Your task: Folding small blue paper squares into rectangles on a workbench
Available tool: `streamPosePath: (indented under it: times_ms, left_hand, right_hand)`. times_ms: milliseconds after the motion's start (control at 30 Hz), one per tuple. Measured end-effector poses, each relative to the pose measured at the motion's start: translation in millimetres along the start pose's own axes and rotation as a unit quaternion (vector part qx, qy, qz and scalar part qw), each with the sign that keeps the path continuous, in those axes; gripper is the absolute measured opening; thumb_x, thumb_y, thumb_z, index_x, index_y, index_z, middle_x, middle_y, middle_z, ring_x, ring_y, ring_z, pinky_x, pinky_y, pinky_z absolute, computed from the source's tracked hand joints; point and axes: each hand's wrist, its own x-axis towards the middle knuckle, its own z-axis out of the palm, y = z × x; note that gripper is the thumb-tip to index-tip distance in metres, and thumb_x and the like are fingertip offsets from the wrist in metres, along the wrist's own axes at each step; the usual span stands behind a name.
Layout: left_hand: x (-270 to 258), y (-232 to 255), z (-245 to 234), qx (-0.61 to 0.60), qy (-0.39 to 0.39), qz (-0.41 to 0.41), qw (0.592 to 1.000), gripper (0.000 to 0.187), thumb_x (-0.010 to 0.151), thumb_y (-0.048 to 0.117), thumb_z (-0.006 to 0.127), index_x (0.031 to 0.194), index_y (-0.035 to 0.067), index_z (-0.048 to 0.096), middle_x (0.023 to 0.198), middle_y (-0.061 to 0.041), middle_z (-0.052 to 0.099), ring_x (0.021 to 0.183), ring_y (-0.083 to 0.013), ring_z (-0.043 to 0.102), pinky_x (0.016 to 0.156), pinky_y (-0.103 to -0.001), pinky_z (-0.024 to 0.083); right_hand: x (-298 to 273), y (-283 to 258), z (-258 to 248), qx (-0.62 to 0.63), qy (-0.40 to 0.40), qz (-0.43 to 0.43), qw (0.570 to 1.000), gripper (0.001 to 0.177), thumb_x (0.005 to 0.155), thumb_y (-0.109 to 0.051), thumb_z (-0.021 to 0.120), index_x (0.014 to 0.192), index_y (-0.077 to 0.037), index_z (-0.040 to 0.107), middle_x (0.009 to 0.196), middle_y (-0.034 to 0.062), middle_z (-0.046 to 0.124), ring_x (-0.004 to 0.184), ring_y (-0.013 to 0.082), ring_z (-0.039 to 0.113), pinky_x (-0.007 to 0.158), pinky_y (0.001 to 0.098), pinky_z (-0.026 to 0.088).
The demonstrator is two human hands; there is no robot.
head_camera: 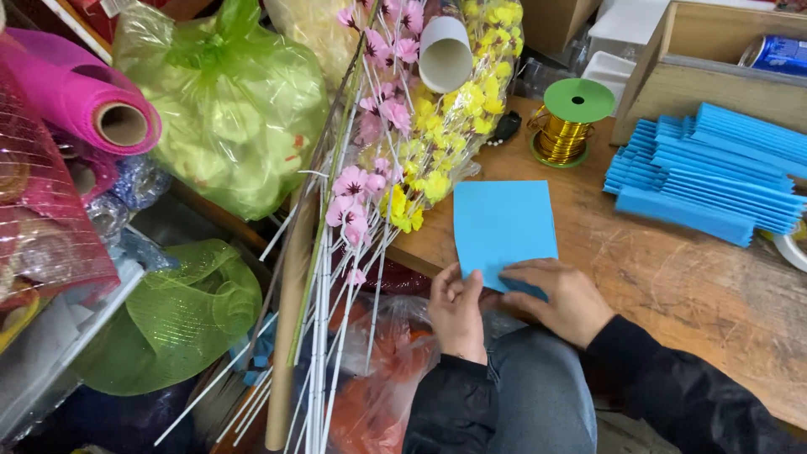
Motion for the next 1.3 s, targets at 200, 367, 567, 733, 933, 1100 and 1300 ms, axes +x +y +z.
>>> streamPosePath:
  times_ms: [200,367,567,733,933,1100,1300]
  left_hand:
    - [-11,6,3,-0.013,-0.057,0.005,0.998,0.047,0.093,0.014,0.081,0.135,0.001,0.063,0.103,-0.013,0.058,0.1,-0.0212,0.062,0.078,-0.049,0.07]
    - [-14,8,0,0.006,-0.074,0.027,0.997,0.053,0.094,0.018,0.081,0.141,0.002,0.061,0.105,-0.013,0.057,0.099,-0.0199,0.061,0.077,-0.045,0.073]
    - [-5,-2,-3,0.015,-0.072,0.031,0.997,0.051,0.093,0.022,0.083,0.138,0.005,0.065,0.105,-0.015,0.066,0.092,-0.0218,0.07,0.074,-0.041,0.072]
    - [5,-13,-10,-0.026,-0.057,0.019,0.998,0.042,0.097,0.028,0.076,0.13,0.002,0.068,0.104,-0.02,0.071,0.089,-0.0296,0.076,0.069,-0.042,0.072]
    - [-3,0,-7,-0.08,-0.046,-0.026,0.995,0.038,0.098,0.031,0.075,0.123,0.002,0.069,0.105,-0.021,0.069,0.092,-0.0388,0.077,0.072,-0.048,0.071]
    - [-9,19,-3,-0.113,-0.054,-0.124,0.984,0.037,0.103,0.035,0.069,0.121,0.004,0.066,0.111,-0.02,0.067,0.105,-0.042,0.074,0.087,-0.052,0.069]
    - [11,3,-17,-0.179,-0.034,-0.226,0.957,0.027,0.099,0.036,0.07,0.109,0.011,0.068,0.105,-0.012,0.07,0.105,-0.0363,0.073,0.093,-0.052,0.067]
  right_hand:
    - [8,16,-2,0.072,-0.042,0.06,0.995,0.031,0.085,-0.04,0.083,0.113,-0.027,0.085,0.116,0.0011,0.084,0.119,0.0301,0.073,0.098,0.0469,0.059]
    - [10,28,5,0.068,-0.06,0.091,0.992,0.043,0.079,-0.047,0.09,0.117,-0.029,0.085,0.121,0.0006,0.081,0.126,0.0303,0.068,0.102,0.0474,0.057]
    - [14,13,-4,0.072,-0.068,0.094,0.991,0.034,0.085,-0.044,0.085,0.114,-0.028,0.086,0.121,0.0009,0.081,0.125,0.0316,0.068,0.104,0.0496,0.056]
    - [12,16,-3,0.099,-0.068,0.1,0.988,0.031,0.091,-0.042,0.08,0.117,-0.026,0.086,0.121,0.0033,0.081,0.125,0.0339,0.068,0.104,0.0514,0.056]
    - [12,1,-9,0.078,-0.058,0.1,0.99,0.042,0.083,-0.048,0.086,0.119,-0.027,0.084,0.124,0.0036,0.079,0.126,0.0348,0.066,0.105,0.0523,0.055]
    - [8,4,-5,0.06,-0.05,0.107,0.991,0.049,0.077,-0.054,0.089,0.119,-0.029,0.083,0.127,-0.0007,0.077,0.129,0.0322,0.065,0.105,0.0491,0.055]
    - [7,7,-4,0.075,-0.047,0.111,0.99,0.047,0.077,-0.055,0.089,0.118,-0.032,0.084,0.128,-0.0019,0.077,0.129,0.0316,0.065,0.105,0.0494,0.055]
